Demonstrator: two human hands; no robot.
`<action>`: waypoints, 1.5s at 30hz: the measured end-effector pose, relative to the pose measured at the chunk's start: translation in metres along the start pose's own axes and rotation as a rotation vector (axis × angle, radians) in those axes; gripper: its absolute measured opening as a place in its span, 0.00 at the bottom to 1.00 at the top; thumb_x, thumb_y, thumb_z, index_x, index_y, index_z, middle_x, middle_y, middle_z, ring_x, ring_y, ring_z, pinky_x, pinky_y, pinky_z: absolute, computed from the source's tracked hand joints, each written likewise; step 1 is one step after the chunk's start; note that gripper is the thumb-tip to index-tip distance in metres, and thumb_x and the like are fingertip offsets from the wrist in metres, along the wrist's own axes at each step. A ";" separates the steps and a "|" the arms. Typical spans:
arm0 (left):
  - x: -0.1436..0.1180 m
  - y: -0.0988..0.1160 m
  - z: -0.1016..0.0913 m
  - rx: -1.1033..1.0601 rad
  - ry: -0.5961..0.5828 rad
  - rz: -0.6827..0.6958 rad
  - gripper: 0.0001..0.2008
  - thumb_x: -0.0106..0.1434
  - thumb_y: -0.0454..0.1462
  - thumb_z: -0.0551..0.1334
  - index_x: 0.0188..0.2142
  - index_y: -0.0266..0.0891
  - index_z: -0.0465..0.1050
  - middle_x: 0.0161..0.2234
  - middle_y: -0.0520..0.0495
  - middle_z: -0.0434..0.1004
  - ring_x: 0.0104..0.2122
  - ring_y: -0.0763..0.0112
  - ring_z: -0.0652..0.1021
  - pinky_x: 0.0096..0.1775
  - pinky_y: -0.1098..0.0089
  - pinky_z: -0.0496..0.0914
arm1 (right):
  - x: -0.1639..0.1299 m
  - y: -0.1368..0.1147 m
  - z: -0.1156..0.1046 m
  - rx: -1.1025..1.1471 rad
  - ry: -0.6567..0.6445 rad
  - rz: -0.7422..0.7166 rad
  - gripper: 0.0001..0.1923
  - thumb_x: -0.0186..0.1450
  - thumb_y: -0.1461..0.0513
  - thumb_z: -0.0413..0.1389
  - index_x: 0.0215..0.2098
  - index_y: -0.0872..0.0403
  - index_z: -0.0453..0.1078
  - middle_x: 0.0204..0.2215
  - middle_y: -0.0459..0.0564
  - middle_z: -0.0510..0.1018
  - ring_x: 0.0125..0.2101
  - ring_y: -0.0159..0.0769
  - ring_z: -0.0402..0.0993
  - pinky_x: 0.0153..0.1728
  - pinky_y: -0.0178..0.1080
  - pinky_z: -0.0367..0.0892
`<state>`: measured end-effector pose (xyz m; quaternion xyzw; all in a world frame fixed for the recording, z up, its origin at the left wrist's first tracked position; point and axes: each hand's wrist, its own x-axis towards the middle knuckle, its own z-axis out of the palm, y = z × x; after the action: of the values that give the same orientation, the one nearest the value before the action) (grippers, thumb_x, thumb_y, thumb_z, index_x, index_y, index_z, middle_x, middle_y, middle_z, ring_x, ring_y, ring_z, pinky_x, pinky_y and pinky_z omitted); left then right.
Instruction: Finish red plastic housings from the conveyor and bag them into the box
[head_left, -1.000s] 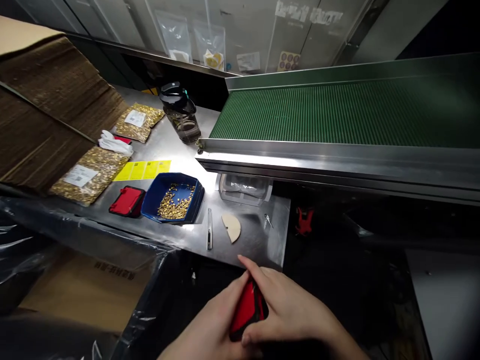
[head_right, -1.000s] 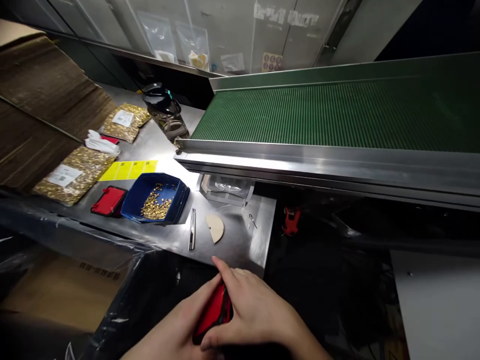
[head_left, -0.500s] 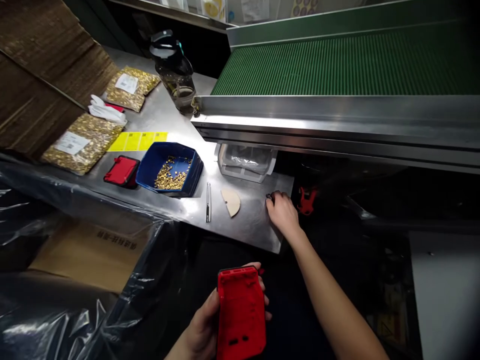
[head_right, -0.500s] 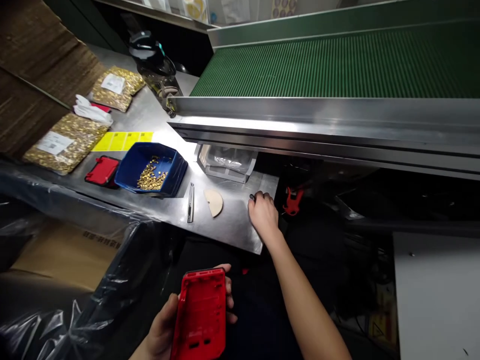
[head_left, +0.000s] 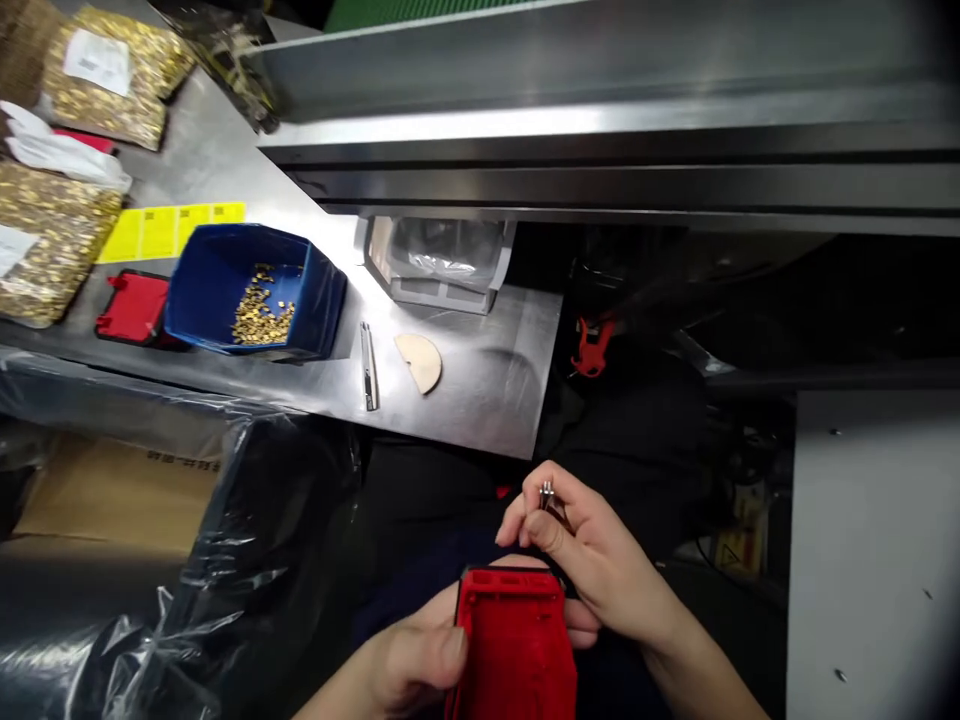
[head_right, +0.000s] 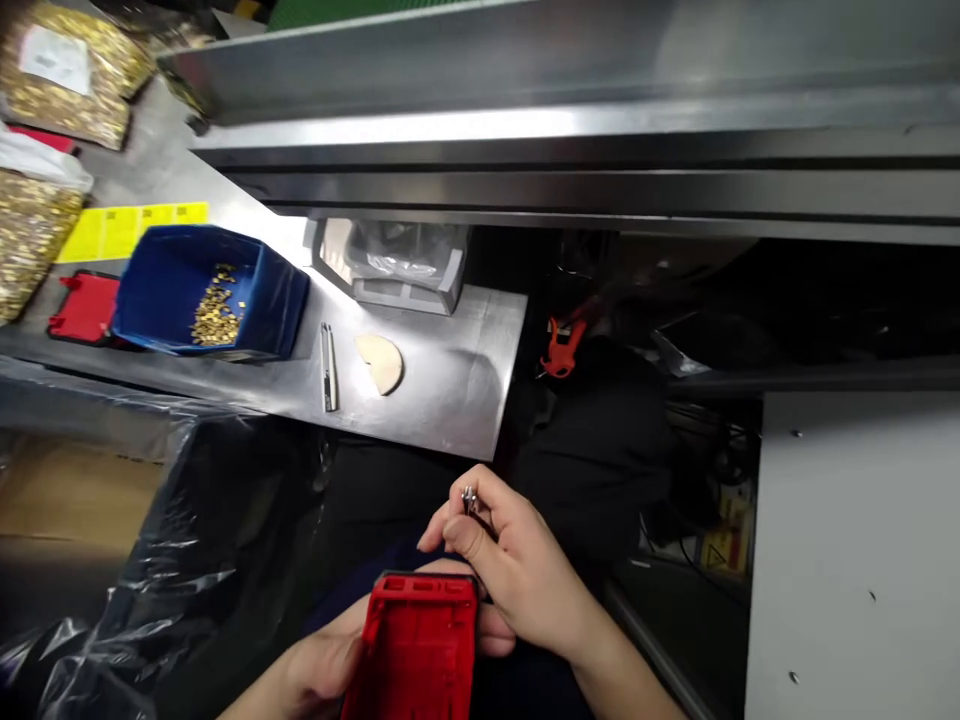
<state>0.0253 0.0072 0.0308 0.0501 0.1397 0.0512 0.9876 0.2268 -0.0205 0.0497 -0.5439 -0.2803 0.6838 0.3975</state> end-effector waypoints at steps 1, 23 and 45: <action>0.002 0.000 -0.001 -0.005 -0.015 -0.049 0.44 0.54 0.51 0.74 0.66 0.36 0.67 0.64 0.30 0.69 0.66 0.36 0.66 0.64 0.47 0.60 | -0.004 0.001 -0.001 0.034 -0.021 0.024 0.11 0.74 0.54 0.56 0.38 0.51 0.63 0.38 0.49 0.82 0.37 0.34 0.76 0.41 0.38 0.69; 0.017 0.006 -0.006 -0.080 0.001 -0.196 0.48 0.51 0.46 0.76 0.68 0.38 0.64 0.63 0.33 0.72 0.66 0.36 0.65 0.67 0.48 0.56 | -0.019 0.016 -0.019 -0.018 -0.025 0.080 0.14 0.73 0.50 0.56 0.38 0.51 0.71 0.33 0.48 0.81 0.28 0.34 0.75 0.29 0.36 0.68; 0.009 0.001 -0.011 -0.092 -0.014 -0.106 0.35 0.59 0.42 0.68 0.64 0.33 0.67 0.67 0.23 0.63 0.66 0.37 0.66 0.66 0.39 0.53 | -0.037 0.031 -0.053 -0.511 0.288 0.118 0.13 0.77 0.50 0.47 0.49 0.47 0.66 0.26 0.40 0.64 0.24 0.30 0.61 0.26 0.33 0.60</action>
<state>0.0303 0.0097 0.0179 -0.0026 0.1329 0.0050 0.9911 0.2736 -0.0714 0.0304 -0.7330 -0.3521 0.5288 0.2430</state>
